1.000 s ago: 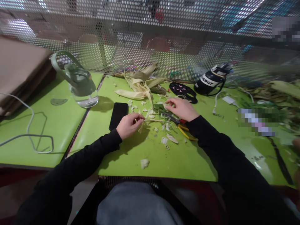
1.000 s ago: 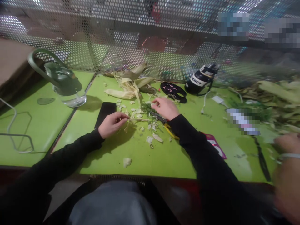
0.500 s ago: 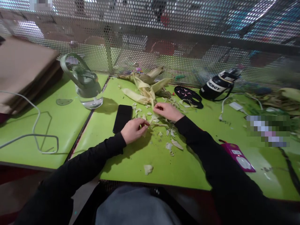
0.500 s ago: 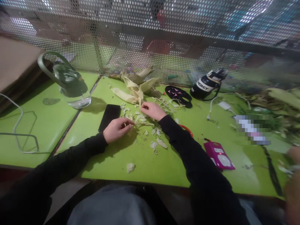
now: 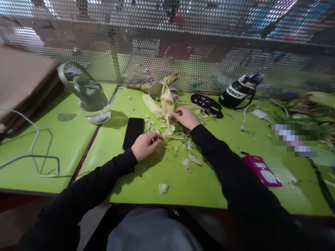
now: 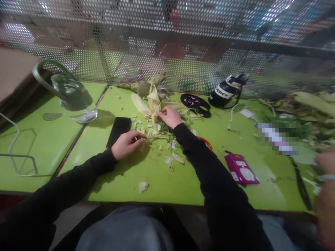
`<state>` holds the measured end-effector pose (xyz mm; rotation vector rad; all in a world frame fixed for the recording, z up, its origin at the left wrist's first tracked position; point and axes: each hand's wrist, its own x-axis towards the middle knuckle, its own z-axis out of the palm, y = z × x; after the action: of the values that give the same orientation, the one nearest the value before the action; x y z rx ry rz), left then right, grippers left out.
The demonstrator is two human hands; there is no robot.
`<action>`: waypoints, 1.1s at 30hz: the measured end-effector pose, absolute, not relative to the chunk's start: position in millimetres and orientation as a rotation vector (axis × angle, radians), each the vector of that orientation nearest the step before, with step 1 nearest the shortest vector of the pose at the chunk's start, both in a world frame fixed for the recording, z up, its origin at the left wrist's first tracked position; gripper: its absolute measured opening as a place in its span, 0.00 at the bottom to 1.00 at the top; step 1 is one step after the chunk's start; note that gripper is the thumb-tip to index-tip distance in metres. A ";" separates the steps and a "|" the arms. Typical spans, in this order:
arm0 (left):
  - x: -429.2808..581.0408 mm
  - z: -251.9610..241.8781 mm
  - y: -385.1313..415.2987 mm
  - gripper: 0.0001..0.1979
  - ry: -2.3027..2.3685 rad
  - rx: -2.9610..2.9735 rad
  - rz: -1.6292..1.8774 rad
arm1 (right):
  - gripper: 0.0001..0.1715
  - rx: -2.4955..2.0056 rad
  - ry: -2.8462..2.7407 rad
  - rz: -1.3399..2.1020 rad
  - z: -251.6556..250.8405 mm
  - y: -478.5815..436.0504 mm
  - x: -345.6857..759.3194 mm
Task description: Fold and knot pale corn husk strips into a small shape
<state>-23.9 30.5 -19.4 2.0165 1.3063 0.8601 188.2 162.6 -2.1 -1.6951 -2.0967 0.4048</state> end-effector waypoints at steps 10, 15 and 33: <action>-23.2 -25.6 27.1 0.12 1.269 2.018 0.847 | 0.42 -1.644 -1.930 0.630 -20.3 168.9 152.4; -28.1 -20.4 29.0 0.12 1.305 1.927 0.927 | 0.23 -1.581 -1.822 0.710 -15.1 171.2 142.1; -9.5 13.8 66.4 0.14 1.129 1.011 1.302 | 0.38 -1.200 -1.648 0.679 -19.3 102.3 175.6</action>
<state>-9.5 66.4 13.8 1.0112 1.1295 1.3019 175.6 102.3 -19.3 -1.2004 -1.6479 0.6787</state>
